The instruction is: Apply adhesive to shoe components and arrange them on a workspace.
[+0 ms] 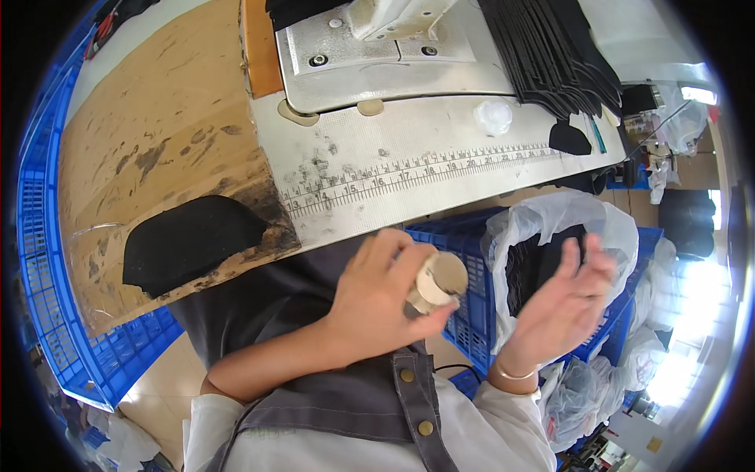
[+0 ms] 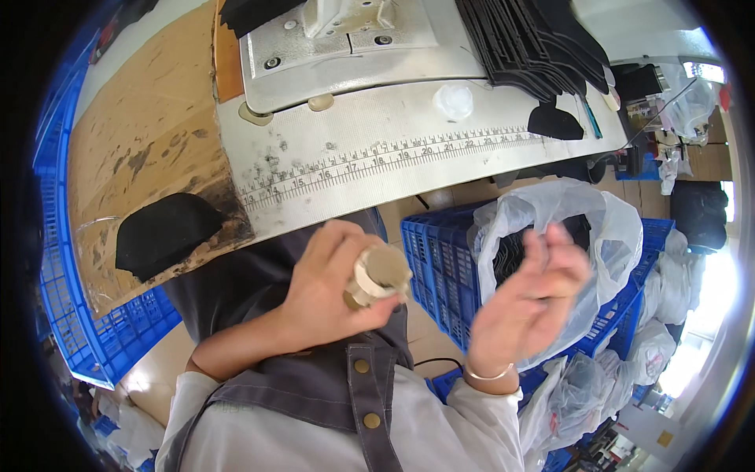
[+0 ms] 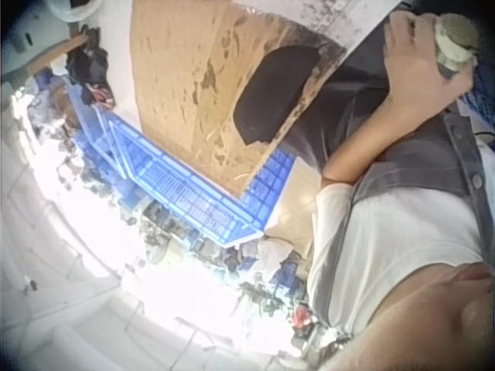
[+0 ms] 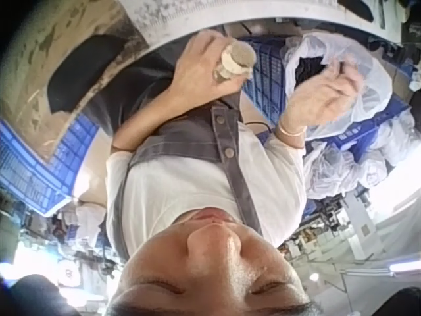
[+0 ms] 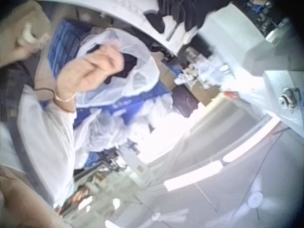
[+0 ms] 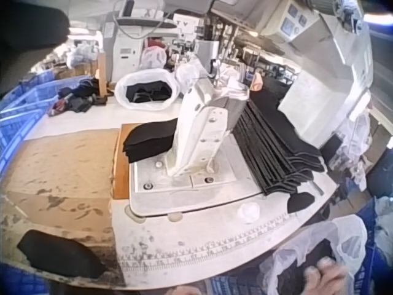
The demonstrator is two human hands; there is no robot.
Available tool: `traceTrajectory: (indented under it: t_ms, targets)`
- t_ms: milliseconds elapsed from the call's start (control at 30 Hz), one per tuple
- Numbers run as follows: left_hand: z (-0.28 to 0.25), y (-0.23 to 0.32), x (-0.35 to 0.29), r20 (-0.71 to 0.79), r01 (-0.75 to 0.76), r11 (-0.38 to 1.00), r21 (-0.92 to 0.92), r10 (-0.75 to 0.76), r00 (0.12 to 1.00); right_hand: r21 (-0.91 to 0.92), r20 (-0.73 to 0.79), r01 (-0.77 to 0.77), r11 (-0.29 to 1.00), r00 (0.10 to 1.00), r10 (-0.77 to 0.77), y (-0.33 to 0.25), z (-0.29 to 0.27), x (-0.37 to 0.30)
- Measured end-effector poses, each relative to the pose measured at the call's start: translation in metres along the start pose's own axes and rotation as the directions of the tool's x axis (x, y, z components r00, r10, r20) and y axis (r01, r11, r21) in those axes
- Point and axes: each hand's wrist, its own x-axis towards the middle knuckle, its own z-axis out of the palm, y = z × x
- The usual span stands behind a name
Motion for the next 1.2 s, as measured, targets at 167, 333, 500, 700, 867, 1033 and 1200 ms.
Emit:
traceTrajectory:
  t_ms: [167, 333, 500, 700, 867, 1033, 1200]
  targets:
    - [0.001, -0.006, -0.002, 0.001, -0.037, 0.997, -0.071, 0.037, 0.999, -0.305, 0.439, 0.233, 0.923, 0.895, -0.081, -0.004, -0.004, 0.007]
    - [0.008, -0.007, -0.004, -0.037, -0.006, 0.960, -0.279, -0.004, 0.999, -0.227, 0.624, 0.314, 0.922, 0.774, -0.110, -0.003, -0.005, 0.003]
    - [0.007, -0.009, -0.005, -0.013, -0.001, 0.971, -0.238, -0.002, 1.000, -0.259, 0.665, 0.383, 0.887, 0.737, -0.124, -0.011, 0.011, 0.004]
    - [0.012, -0.004, -0.005, -0.042, -0.016, 0.992, -0.125, 0.011, 0.999, -0.284, 0.723, 0.447, 0.848, 0.681, -0.117, -0.018, 0.014, 0.006]
    - [0.010, 0.001, -0.005, -0.082, -0.059, 0.997, -0.057, 0.055, 0.995, -0.192, 0.421, 0.318, 0.928, 0.881, -0.215, -0.005, 0.008, -0.001]
    - [0.011, -0.005, -0.007, -0.096, -0.022, 0.999, -0.043, 0.018, 0.995, -0.254, 0.305, 0.220, 0.942, 0.942, -0.138, -0.010, -0.002, 0.013]
    - [0.011, -0.005, -0.008, -0.091, -0.024, 0.999, -0.028, 0.021, 0.996, -0.175, 0.658, 0.290, 0.941, 0.745, -0.107, -0.012, 0.003, 0.011]
